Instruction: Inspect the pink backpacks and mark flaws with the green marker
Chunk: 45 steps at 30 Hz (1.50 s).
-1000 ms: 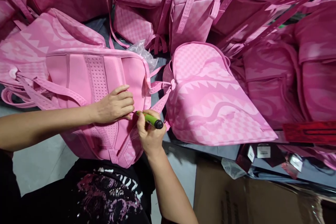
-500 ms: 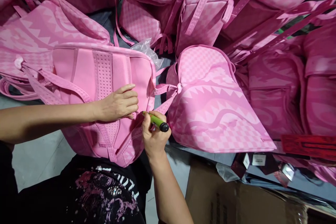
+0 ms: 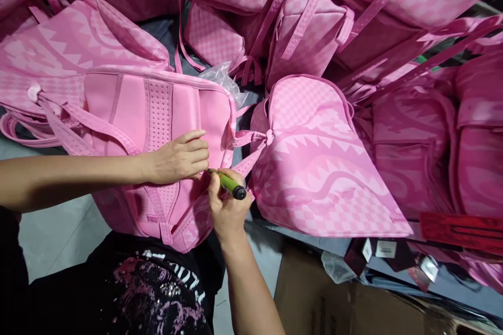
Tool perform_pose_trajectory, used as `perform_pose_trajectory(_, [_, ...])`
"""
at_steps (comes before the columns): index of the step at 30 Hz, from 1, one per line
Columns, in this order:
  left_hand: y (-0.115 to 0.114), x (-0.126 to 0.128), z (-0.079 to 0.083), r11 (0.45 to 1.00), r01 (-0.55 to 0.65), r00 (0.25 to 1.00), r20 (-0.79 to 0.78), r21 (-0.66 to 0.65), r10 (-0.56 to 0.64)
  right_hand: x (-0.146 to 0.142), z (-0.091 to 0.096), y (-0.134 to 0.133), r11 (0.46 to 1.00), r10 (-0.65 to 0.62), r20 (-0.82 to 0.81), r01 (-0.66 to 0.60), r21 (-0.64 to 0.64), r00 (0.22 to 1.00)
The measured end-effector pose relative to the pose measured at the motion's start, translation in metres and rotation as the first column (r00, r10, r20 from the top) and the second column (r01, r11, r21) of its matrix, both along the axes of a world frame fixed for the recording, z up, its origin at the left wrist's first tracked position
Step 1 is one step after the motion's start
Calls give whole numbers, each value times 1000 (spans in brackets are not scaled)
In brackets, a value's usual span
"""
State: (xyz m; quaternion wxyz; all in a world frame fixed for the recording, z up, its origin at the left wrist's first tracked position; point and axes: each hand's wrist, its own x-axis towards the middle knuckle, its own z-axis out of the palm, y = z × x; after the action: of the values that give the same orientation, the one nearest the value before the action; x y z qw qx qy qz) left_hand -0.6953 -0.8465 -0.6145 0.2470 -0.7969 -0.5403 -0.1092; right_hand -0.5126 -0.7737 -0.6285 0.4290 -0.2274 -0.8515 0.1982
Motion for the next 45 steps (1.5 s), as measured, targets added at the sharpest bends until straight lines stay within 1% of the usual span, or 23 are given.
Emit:
perform_pose_trajectory(5, [1, -1, 0, 1000, 4, 1000, -1, 21, -4, 1, 2, 1, 1000, 11, 4, -11, 29, 1000])
perform_pose_trajectory(8, [-1, 2, 1, 1000, -7, 1000, -24, -6, 7, 2, 3, 0, 999, -7, 55, 5, 48, 998])
perform_pose_trajectory(10, [-3, 4, 4, 1000, -9, 1000, -25, -26, 8, 2, 3, -2, 1000, -14, 42, 13, 28, 999])
perform_pose_trajectory(12, [-5, 5, 12, 999, -10, 999, -31, -47, 9, 4, 4, -5, 1000, 16, -2, -16, 1, 1000])
perform_pose_trajectory(15, [-2, -3, 34, 984, 17, 994, -100, -178, -35, 12, 6, -9, 1000, 11, 41, -12, 15, 999])
perform_pose_trajectory(17, [2, -15, 52, 953, -16, 987, -160, -303, -34, 21, 6, -14, 998, 17, 37, -15, -56, 999])
perform_pose_trajectory(19, [2, -26, 69, 919, -109, 978, -207, -379, 31, 28, 6, -23, 979, 90, -59, -99, -180, 994])
perform_pose_trajectory(21, [-4, -28, 85, 907, -174, 972, -214, -383, 96, 28, 7, -35, 949, 200, -144, -228, -216, 969])
perform_pose_trajectory(22, [-10, -24, 94, 913, -183, 973, -202, -366, 114, 26, 10, -42, 943, 251, -162, -279, -182, 954])
perform_pose_trajectory(24, [-28, -7, 112, 935, -180, 976, -170, -305, 132, 22, 22, -55, 943, 309, -189, -326, -66, 932])
perform_pose_trajectory(26, [-51, 19, 133, 954, -196, 975, -145, -227, 166, 21, 43, -64, 951, 308, -225, -301, 65, 924])
perform_pose_trajectory(28, [-74, 45, 153, 954, -247, 967, -104, -169, 232, 27, 69, -67, 956, 272, -226, -237, 173, 935])
perform_pose_trajectory(30, [-91, 65, 164, 942, -309, 951, -16, -133, 310, 37, 89, -64, 942, 257, -151, -213, 259, 955])
perform_pose_trajectory(31, [-97, 72, 163, 932, -338, 937, 41, -134, 346, 41, 94, -60, 928, 273, -104, -233, 290, 957])
perform_pose_trajectory(33, [-105, 75, 150, 909, -354, 904, 170, -219, 393, 46, 90, -51, 883, 373, -32, -344, 320, 927])
perform_pose_trajectory(35, [-105, 67, 128, 887, -272, 881, 275, -375, 386, 46, 71, -39, 819, 492, -6, -461, 343, 871])
perform_pose_trajectory(36, [-103, 59, 118, 881, -230, 879, 300, -413, 370, 43, 58, -33, 796, 522, 3, -489, 358, 853])
perform_pose_trajectory(37, [-100, 51, 109, 889, -213, 887, 302, -405, 350, 40, 46, -27, 786, 527, 11, -492, 374, 850])
perform_pose_trajectory(39, [-93, 34, 98, 932, -261, 914, 247, -251, 322, 34, 26, -21, 793, 490, 11, -451, 411, 872])
perform_pose_trajectory(41, [-82, 21, 94, 948, -306, 932, 176, -87, 317, 31, 16, -23, 801, 438, 13, -396, 448, 899])
perform_pose_trajectory(42, [-76, 17, 93, 950, -305, 938, 148, -71, 312, 30, 15, -26, 804, 421, 20, -384, 454, 907])
perform_pose_trajectory(43, [-68, 14, 91, 947, -307, 940, 130, -92, 317, 30, 15, -31, 811, 411, 33, -382, 443, 911])
perform_pose_trajectory(45, [-49, 10, 85, 918, -344, 925, 96, -197, 367, 32, 15, -41, 837, 406, 60, -397, 377, 912])
